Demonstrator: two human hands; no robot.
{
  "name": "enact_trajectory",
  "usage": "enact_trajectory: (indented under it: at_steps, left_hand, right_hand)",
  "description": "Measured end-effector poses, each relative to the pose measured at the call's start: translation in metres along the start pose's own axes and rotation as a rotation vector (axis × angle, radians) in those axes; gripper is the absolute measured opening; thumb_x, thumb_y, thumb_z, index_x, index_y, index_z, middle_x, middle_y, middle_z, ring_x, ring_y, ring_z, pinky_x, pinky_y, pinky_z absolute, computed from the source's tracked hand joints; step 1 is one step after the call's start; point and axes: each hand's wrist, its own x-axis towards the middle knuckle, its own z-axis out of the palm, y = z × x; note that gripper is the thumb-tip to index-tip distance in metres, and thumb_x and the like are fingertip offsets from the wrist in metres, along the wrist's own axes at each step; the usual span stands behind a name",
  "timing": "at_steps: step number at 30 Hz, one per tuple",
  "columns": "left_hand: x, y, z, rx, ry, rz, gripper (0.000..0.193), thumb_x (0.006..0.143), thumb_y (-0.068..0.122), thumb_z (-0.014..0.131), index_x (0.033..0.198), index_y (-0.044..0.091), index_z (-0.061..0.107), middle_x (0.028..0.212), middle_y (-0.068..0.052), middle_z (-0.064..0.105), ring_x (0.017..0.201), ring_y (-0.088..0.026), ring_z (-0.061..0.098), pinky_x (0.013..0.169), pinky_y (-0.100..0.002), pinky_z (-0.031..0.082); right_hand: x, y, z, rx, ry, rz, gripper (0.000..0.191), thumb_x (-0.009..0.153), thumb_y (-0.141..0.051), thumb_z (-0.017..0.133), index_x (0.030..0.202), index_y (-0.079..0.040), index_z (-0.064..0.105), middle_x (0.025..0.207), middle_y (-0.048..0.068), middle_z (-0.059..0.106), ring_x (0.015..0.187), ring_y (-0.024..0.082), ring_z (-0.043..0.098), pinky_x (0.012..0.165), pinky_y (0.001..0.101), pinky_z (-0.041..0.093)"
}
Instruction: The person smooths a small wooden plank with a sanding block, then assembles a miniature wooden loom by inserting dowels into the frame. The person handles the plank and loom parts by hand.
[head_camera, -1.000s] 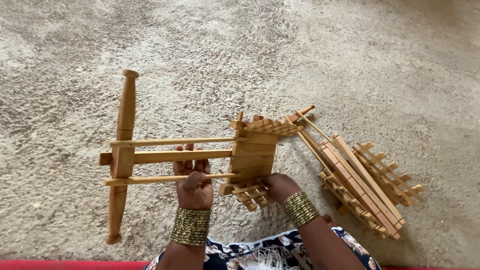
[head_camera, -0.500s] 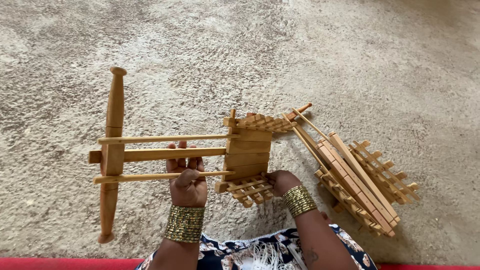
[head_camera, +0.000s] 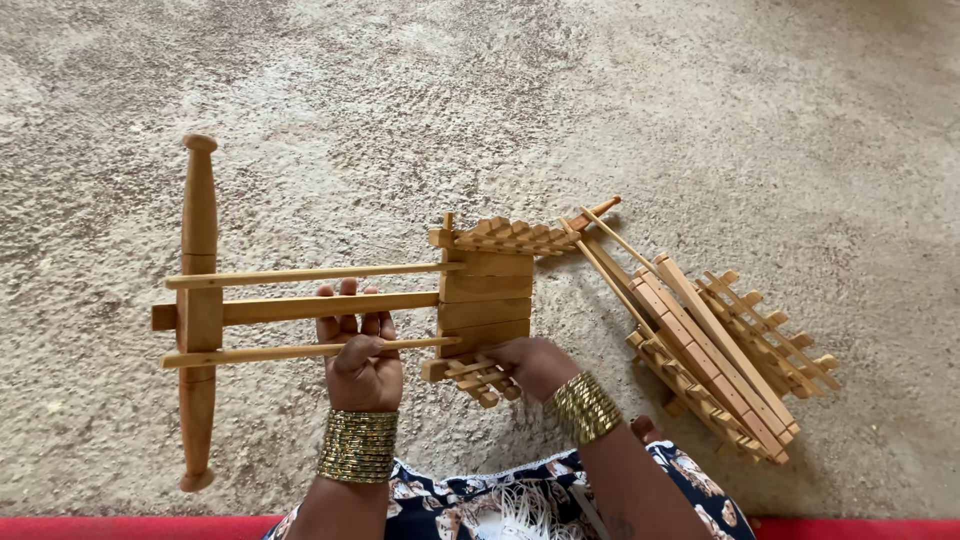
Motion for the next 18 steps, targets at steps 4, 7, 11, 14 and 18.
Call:
enact_trajectory:
  at_steps: [4, 7, 11, 14, 18]
  left_hand:
    - [-0.001, 0.001, 0.006, -0.002, 0.021, -0.014, 0.078, 0.065, -0.018, 0.057, 0.135, 0.017, 0.059, 0.131, -0.005, 0.066, 0.109, -0.020, 0.066, 0.072, -0.028, 0.056]
    - [-0.001, 0.003, 0.013, 0.048, 0.033, -0.042, 0.075, 0.065, -0.019, 0.051, 0.131, 0.017, 0.056, 0.124, -0.003, 0.064, 0.114, -0.022, 0.063, 0.076, -0.027, 0.056]
    - [-0.001, 0.007, 0.021, 0.237, 0.063, -0.057, 0.075, 0.064, -0.017, 0.040, 0.130, 0.016, 0.048, 0.121, -0.005, 0.058, 0.120, -0.024, 0.058, 0.083, -0.031, 0.053]
    - [-0.004, 0.008, 0.025, 0.317, 0.107, -0.080, 0.074, 0.064, -0.017, 0.037, 0.129, 0.019, 0.043, 0.120, -0.004, 0.054, 0.123, -0.023, 0.055, 0.095, -0.035, 0.053]
    - [-0.004, 0.009, 0.029, 0.346, 0.119, -0.078, 0.073, 0.065, -0.016, 0.037, 0.129, 0.020, 0.040, 0.119, -0.004, 0.052, 0.124, -0.023, 0.055, 0.096, -0.037, 0.050]
  right_hand:
    - [0.011, 0.037, -0.014, -0.040, 0.076, 0.169, 0.038, 0.091, -0.008, 0.066, 0.126, -0.021, 0.070, 0.109, 0.006, 0.076, 0.080, 0.013, 0.072, 0.073, 0.0288, 0.062]
    - [0.004, 0.036, -0.018, 0.040, 0.019, 0.273, 0.036, 0.096, -0.007, 0.059, 0.128, -0.021, 0.069, 0.111, 0.007, 0.077, 0.082, 0.015, 0.074, 0.076, 0.0300, 0.062]
    - [-0.017, -0.005, -0.012, 0.408, -0.129, 0.236, 0.033, 0.098, -0.005, 0.050, 0.120, -0.018, 0.072, 0.113, 0.008, 0.077, 0.086, 0.019, 0.074, 0.077, 0.0354, 0.064]
    - [-0.040, -0.026, -0.010, 0.150, 0.007, -0.546, 0.032, 0.096, -0.003, 0.054, 0.118, -0.011, 0.075, 0.119, 0.010, 0.075, 0.099, 0.016, 0.072, 0.087, 0.0297, 0.062]
    - [-0.053, -0.028, -0.019, 0.164, 0.052, -0.233, 0.028, 0.100, -0.011, 0.053, 0.120, -0.013, 0.073, 0.117, 0.008, 0.076, 0.091, 0.014, 0.074, 0.083, 0.0271, 0.063]
